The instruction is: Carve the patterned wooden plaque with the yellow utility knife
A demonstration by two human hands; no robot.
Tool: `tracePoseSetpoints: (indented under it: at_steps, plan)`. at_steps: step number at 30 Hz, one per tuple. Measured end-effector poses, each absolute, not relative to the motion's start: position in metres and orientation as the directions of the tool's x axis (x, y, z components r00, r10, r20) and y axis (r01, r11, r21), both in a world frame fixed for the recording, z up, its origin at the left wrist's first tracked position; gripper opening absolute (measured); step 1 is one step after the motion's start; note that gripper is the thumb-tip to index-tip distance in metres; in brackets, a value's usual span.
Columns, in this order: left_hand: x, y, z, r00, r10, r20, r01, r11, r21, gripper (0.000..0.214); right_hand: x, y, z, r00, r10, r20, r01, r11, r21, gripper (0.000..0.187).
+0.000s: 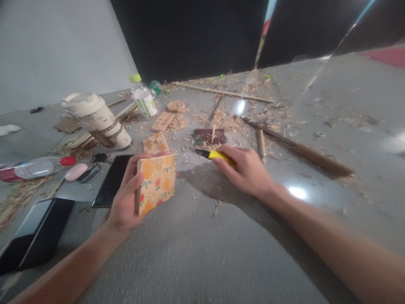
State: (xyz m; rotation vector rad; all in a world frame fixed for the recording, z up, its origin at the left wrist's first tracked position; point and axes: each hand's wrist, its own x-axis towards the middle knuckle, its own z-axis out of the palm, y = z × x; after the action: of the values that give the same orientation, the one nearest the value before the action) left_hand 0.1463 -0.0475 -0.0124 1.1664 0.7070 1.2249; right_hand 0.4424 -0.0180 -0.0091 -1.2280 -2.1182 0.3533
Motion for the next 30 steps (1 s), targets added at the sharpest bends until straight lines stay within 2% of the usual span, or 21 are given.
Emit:
tracePoseSetpoints:
  at_steps: [6, 9, 13, 18, 30]
  plan:
    - [0.1468, -0.0495, -0.013, 0.243, 0.955, 0.169, -0.368, -0.07, 0.927, 0.027, 0.4441, -0.0172, -0.0121, -0.359, 0.849, 0.388, 0.677, 0.523, -0.517, 0.029]
    - [0.1461, -0.0489, -0.0166, 0.198, 0.938, 0.284, -0.327, -0.209, 0.921, 0.027, 0.4439, -0.0174, -0.0123, -0.368, 0.845, 0.388, 0.668, 0.531, -0.522, 0.029]
    - [0.1444, -0.0473, -0.0185, 0.197, 0.892, 0.408, -0.178, -0.377, 0.909, 0.038, 0.4431, -0.018, -0.0101, -0.376, 0.84, 0.393, 0.666, 0.539, -0.515, 0.028]
    - [0.1432, -0.0488, -0.0134, 0.266, 0.876, 0.403, 0.002, -0.419, 0.908, 0.044, 0.4426, -0.0185, -0.0086, -0.381, 0.839, 0.389, 0.658, 0.541, -0.524, 0.03]
    - [0.1423, -0.0531, -0.0153, 0.382, 0.876, 0.294, 0.126, -0.365, 0.923, 0.074, 0.444, -0.0192, -0.0091, -0.401, 0.83, 0.388, 0.652, 0.556, -0.516, 0.03]
